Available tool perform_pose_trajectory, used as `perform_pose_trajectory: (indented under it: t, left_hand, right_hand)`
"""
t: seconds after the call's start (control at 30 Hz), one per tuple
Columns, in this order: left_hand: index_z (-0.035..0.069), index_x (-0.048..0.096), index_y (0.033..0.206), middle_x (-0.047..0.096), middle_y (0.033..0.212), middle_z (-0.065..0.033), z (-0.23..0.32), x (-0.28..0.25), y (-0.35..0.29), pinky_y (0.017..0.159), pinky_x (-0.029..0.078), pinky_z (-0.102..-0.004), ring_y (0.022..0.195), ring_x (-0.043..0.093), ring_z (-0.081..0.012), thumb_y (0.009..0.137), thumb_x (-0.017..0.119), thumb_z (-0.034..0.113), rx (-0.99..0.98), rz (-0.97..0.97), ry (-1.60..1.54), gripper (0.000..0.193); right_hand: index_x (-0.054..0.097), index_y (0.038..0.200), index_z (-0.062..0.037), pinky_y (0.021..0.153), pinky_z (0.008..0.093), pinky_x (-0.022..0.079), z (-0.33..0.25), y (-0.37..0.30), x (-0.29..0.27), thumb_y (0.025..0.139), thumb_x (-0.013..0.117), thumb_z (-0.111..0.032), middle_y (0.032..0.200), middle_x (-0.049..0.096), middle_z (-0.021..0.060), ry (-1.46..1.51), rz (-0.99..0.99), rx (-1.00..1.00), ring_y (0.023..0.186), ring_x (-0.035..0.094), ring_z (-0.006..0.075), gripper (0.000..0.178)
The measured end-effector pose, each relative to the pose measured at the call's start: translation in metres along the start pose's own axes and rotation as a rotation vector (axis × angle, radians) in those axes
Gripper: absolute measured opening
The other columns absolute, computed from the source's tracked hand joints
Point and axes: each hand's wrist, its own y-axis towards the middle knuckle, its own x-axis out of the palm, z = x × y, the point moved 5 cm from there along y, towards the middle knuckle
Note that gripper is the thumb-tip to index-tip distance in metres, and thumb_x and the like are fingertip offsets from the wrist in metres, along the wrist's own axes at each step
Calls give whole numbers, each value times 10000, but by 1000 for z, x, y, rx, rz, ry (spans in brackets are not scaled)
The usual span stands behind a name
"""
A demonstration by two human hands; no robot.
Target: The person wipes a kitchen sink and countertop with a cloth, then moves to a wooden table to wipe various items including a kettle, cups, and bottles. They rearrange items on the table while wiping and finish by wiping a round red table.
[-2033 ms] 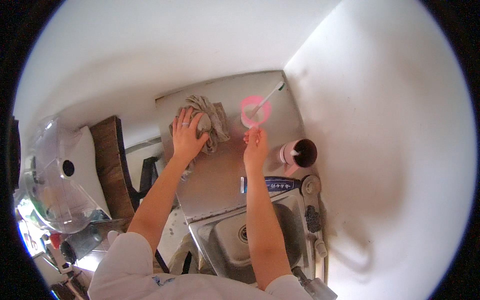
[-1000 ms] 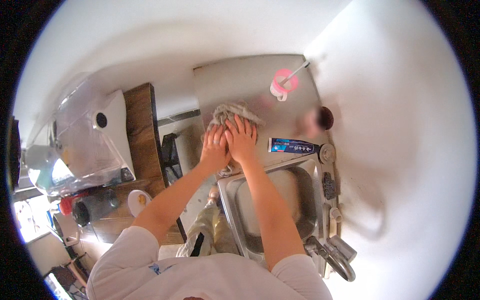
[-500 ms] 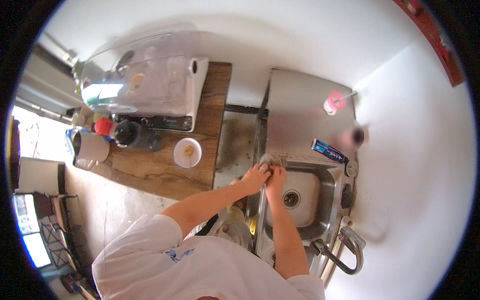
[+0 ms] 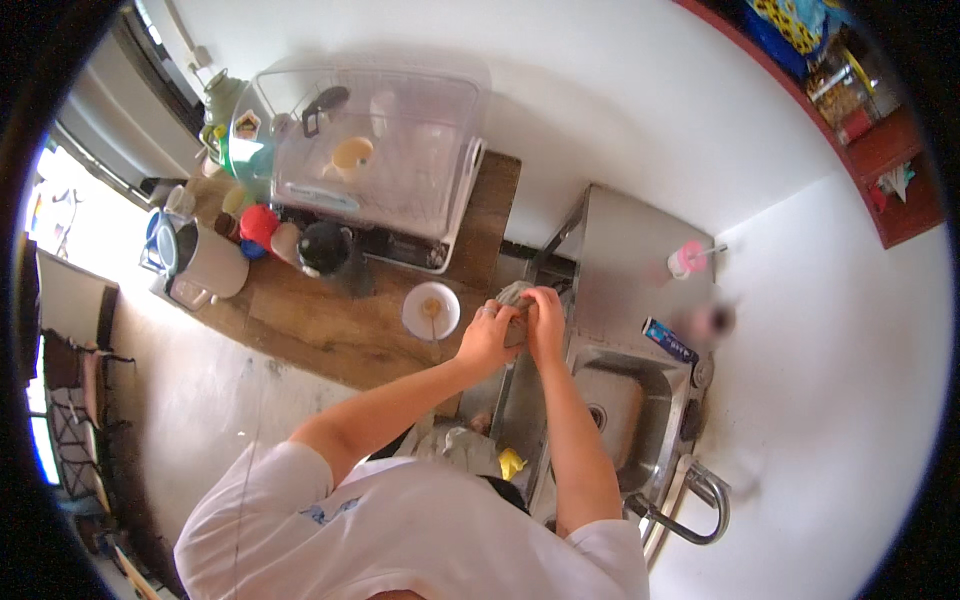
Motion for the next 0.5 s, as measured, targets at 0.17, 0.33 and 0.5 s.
perform_pose_trajectory:
  t: [0.17, 0.33, 0.5]
  left_hand:
    - [123, 492, 1350, 422, 1389, -209, -41, -59, 34, 1039, 400, -537, 1281, 412, -446, 736, 816, 181, 122, 240, -19, 697]
    - [100, 410, 1439, 385, 1430, -232, -160, -67, -24, 1119, 278, -531, 1344, 324, -442, 817, 733, 180, -270, 382, 166, 706]
    - [120, 328, 1507, 486, 1338, -227, -207, -43, -61, 838, 553, -488, 1025, 631, -398, 944, 618, 168, -777, 94, -502, 635]
  right_hand:
    - [684, 1161, -136, 1010, 408, 435, 46, 101, 65, 995, 540, -165, 1324, 570, 131, -201, -100, -93, 1227, 517, 355, 222]
    - [475, 1469, -250, 1177, 641, 83, 92, 85, 146, 969, 547, -442, 1647, 183, 80, -619, -371, 199, 1517, 109, 374, 540]
    - [509, 1444, -222, 1163, 670, 70, 105, 79, 187, 940, 571, -468, 1634, 167, 171, -785, -250, 114, 1509, 82, 421, 564]
